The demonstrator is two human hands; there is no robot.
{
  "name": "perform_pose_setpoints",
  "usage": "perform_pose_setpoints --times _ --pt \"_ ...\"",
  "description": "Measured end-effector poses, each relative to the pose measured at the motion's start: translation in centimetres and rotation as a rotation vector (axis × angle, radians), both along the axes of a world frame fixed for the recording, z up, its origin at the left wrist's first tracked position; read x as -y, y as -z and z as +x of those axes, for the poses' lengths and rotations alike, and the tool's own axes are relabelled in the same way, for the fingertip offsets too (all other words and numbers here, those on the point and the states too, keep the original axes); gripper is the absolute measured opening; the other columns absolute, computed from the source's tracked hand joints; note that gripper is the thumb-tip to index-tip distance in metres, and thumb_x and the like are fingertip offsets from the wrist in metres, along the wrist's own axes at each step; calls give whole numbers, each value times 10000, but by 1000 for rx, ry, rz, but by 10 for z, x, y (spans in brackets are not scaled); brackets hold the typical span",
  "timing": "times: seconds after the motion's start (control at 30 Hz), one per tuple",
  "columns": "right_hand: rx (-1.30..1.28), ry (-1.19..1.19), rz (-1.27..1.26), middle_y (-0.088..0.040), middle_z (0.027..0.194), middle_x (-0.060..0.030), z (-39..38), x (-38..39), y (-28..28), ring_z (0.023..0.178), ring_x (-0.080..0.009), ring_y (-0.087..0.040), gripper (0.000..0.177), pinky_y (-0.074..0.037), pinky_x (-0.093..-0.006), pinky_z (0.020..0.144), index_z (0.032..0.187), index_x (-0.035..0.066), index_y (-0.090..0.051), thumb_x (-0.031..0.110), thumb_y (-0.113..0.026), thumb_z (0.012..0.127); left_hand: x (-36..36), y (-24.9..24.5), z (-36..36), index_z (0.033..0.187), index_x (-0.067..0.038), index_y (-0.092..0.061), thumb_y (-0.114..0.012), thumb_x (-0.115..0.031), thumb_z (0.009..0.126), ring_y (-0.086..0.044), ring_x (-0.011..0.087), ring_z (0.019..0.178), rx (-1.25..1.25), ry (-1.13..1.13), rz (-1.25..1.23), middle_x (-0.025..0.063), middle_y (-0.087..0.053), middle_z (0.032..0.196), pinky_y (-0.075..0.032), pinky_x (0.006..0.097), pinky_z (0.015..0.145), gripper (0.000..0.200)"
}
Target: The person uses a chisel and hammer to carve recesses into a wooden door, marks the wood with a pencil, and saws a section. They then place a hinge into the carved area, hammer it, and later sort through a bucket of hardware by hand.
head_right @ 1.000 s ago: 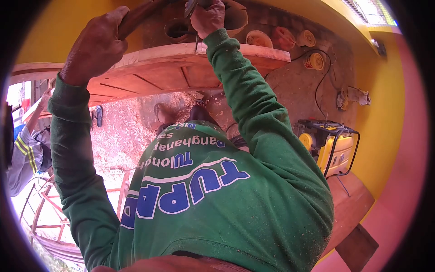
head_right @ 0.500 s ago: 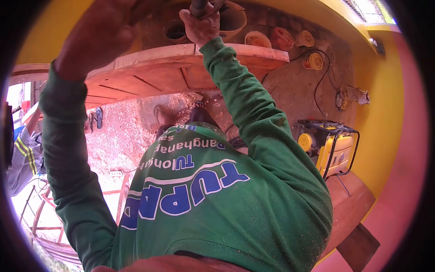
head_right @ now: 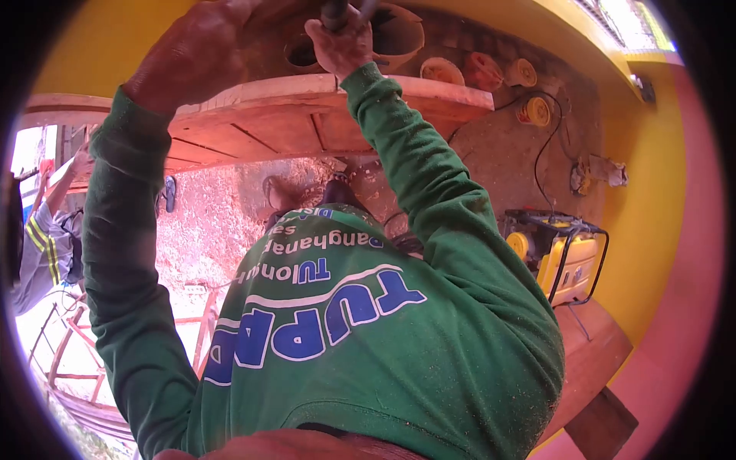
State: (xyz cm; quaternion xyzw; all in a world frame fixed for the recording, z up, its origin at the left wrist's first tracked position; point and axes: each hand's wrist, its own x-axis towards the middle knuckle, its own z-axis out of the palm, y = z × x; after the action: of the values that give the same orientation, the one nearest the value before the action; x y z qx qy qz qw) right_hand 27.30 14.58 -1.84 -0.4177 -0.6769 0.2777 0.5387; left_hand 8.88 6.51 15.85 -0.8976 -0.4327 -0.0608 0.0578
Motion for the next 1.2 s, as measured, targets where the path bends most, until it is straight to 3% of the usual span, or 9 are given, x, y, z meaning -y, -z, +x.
perform_pose_setpoints --times 0.03,0.13,0.17,0.37,0.47,0.57,0.77,1.13,1.2 --pt "-258 -111 -280 -542 588 1 -3 5 -11 505 -92 -533 138 -428 -254 455 756 72 -546 60 -670 816 3 -4 -3 954 2 -599 -547 -19 786 -599 313 679 81 27 64 134 -624 811 -498 388 633 178" --pt "171 -63 138 -578 1239 -190 6 -16 -7 1153 -370 -520 423 -414 -414 981 1233 -1 -561 204 -571 863 14 -5 -3 901 -1 -602 -553 -18 769 -583 332 648 237 0 101 136 -617 771 -488 393 605 142" --pt "717 59 -147 -604 1180 -183 8 -29 -10 1109 -375 -530 403 -423 -435 952 1182 13 -597 191 -586 820 15 -8 -2 894 -1 -604 -554 -18 766 -581 331 650 218 -93 46 136 -615 766 -486 396 605 139" --pt "347 253 347 -599 1138 -170 -1 -23 -7 1055 -357 -537 390 -416 -430 920 1163 -17 -564 158 -573 815 15 6 -16 891 -7 -604 -549 -9 772 -580 325 672 254 -4 142 134 -608 764 -482 390 615 131" --pt "91 -52 -103 -588 1134 -168 7 -39 19 1053 -343 -534 360 -405 -422 947 1168 -9 -550 123 -558 832 12 23 -19 874 -16 -599 -564 -10 765 -570 320 658 386 104 222 121 -595 747 -471 388 600 114" --pt "606 265 552 -587 1134 -156 3 -36 -18 1036 -307 -543 309 -427 -397 929 1158 19 -558 92 -545 858 18 19 -15 865 -31 -595 -588 -9 748 -556 313 636 367 45 145 111 -576 728 -457 388 583 119" --pt "251 103 295 -596 1139 -146 4 -31 -8 1029 -293 -557 286 -447 -382 915 1151 20 -567 76 -535 873 16 17 -23 855 -61 -594 -605 2 733 -548 295 620 561 305 62 95 -567 724 -445 376 572 138" --pt "-120 -133 295 -610 1162 -137 0 -19 -13 1038 -276 -579 276 -474 -361 909 1158 18 -576 45 -525 888 32 14 -12 809 -58 -583 -568 6 731 -542 290 617 398 27 28 92 -567 739 -432 381 546 101" --pt "146 -9 448 -612 1178 -145 4 -11 -30 1039 -267 -588 299 -478 -352 907 1190 11 -565 39 -522 896 32 14 -11 796 -55 -581 -564 11 727 -542 292 617 407 -13 -14 97 -567 736 -430 383 542 97"
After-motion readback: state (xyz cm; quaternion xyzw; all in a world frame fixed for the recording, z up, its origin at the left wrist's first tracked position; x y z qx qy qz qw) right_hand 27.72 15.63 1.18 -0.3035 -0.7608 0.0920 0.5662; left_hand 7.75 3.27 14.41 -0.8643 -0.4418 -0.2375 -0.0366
